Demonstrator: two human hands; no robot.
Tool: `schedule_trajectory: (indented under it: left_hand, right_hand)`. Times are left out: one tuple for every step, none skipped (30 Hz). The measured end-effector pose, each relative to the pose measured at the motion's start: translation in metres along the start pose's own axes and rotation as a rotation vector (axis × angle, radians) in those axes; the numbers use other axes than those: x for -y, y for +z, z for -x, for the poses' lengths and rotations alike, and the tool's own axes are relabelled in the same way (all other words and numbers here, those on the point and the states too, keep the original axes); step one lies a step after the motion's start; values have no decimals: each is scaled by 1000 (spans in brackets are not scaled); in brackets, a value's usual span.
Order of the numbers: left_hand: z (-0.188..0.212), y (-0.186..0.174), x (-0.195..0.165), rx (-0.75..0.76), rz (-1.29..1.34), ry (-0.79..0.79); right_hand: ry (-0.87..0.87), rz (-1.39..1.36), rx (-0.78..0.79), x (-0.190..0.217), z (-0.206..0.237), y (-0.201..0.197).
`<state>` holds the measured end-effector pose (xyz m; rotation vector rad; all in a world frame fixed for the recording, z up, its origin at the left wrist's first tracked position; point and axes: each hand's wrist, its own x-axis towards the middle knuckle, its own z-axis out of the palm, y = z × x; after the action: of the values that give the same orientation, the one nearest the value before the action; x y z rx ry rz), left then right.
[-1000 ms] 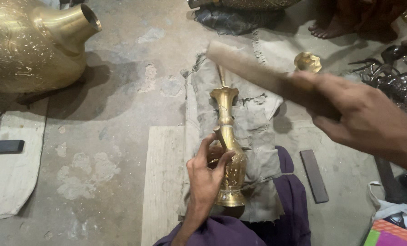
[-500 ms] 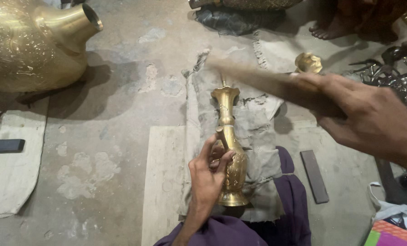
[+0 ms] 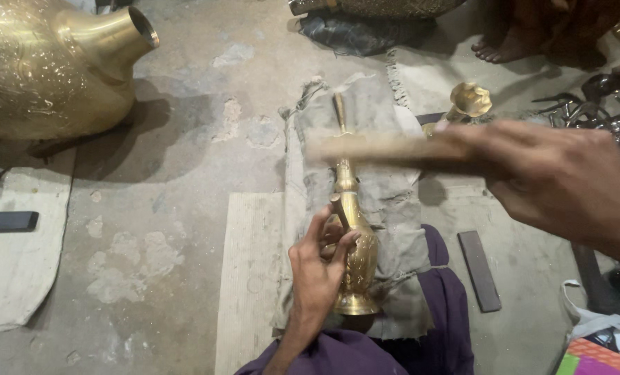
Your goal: The person sits on the floor holding a steel punch against an engraved brass vase resting on their lap and strikes the punch with a wooden mallet, working the patterned surface of the vase. They reposition the punch repeatedly around the vase body while hammering.
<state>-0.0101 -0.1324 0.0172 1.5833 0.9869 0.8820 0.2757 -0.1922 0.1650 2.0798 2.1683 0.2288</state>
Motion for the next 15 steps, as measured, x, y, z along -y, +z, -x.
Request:
schedule_trajectory:
  left_hand:
    - [1, 0, 1, -8, 4, 10]
    - [1, 0, 1, -14, 7, 19]
    - [1, 0, 2, -16, 9, 31]
    - [1, 0, 2, -11, 23, 44]
    - [1, 0, 2, -3, 36, 57]
    - [1, 0, 3, 5, 48, 73]
    - [1, 0, 3, 2, 55, 65]
    - [2, 0, 3, -4, 65, 51]
    - [4, 0, 3, -9, 74, 37]
    - [3, 0, 3, -16, 63, 48]
    - [4, 0, 4, -23, 50, 60]
    - [4, -1, 4, -27, 37, 71]
    - [4, -1, 5, -22, 29, 72]
    - [3, 0, 6, -19, 22, 75]
    - [2, 1, 7, -20, 17, 74]
  right_hand:
    - [-37, -76, -64, -2, 1, 1]
    - [-71, -151, -130, -4, 2, 2]
    - [-99, -227, -198, -5, 3, 3]
    - [-124, -93, -131, -6, 4, 4]
    - [-145, 41, -63, -6, 5, 5]
    - [-164, 175, 4, -6, 5, 5]
    - [-83, 88, -12, -5, 5, 5]
    - [-7, 2, -23, -3, 5, 4]
    - [70, -85, -33, -2, 5, 3]
    - [38, -74, 41, -1, 4, 2]
    - [6, -62, 115, 1, 4, 0]
    - [-20, -49, 190, 3, 4, -1]
    - [-48, 19, 169, 4, 5, -3]
    - [-78, 90, 147, 4, 5, -4]
    - [-112, 163, 127, 5, 5, -5]
